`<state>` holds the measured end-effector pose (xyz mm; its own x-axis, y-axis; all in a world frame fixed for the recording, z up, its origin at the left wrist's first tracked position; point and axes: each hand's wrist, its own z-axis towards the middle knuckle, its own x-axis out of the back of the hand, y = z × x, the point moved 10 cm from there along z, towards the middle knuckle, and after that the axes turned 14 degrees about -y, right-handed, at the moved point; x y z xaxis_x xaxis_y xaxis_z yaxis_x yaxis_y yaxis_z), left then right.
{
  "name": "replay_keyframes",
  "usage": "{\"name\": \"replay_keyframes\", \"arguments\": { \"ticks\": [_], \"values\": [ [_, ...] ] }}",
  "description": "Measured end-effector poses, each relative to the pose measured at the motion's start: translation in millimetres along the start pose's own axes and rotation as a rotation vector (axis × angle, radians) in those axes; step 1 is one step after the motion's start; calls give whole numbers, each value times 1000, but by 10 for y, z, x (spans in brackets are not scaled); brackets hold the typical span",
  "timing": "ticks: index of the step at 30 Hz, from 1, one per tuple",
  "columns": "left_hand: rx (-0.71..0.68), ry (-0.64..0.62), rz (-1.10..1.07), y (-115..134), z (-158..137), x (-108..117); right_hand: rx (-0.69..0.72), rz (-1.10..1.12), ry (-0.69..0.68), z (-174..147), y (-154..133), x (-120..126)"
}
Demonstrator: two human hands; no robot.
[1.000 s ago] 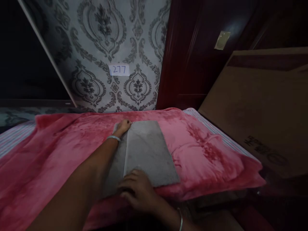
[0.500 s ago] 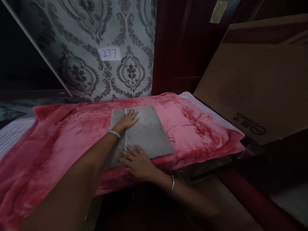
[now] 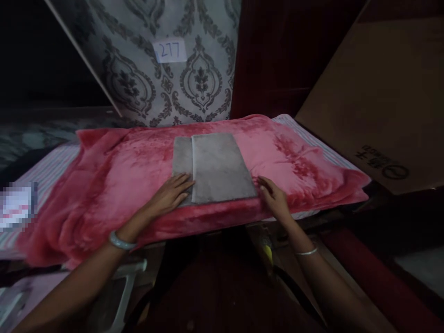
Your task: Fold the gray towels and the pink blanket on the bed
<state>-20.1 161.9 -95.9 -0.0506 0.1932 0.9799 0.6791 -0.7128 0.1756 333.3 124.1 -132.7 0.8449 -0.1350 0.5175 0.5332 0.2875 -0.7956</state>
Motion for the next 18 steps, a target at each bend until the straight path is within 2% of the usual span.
{"name": "replay_keyframes", "arguments": {
  "ticks": [3,7,14,18],
  "values": [
    [-16,40,43,258,-178,-79,-36,-104,-14,13,44,-153],
    [-36,80,101,474,-207,-205,-68,-178,-5,42,-28,-227],
    [8,170,145,522,-125,-192,-227,-42,-157,192,86,-228],
    [54,176,176,583,-105,-137,-229,290,-219,293,39,-299]
  ]
}}
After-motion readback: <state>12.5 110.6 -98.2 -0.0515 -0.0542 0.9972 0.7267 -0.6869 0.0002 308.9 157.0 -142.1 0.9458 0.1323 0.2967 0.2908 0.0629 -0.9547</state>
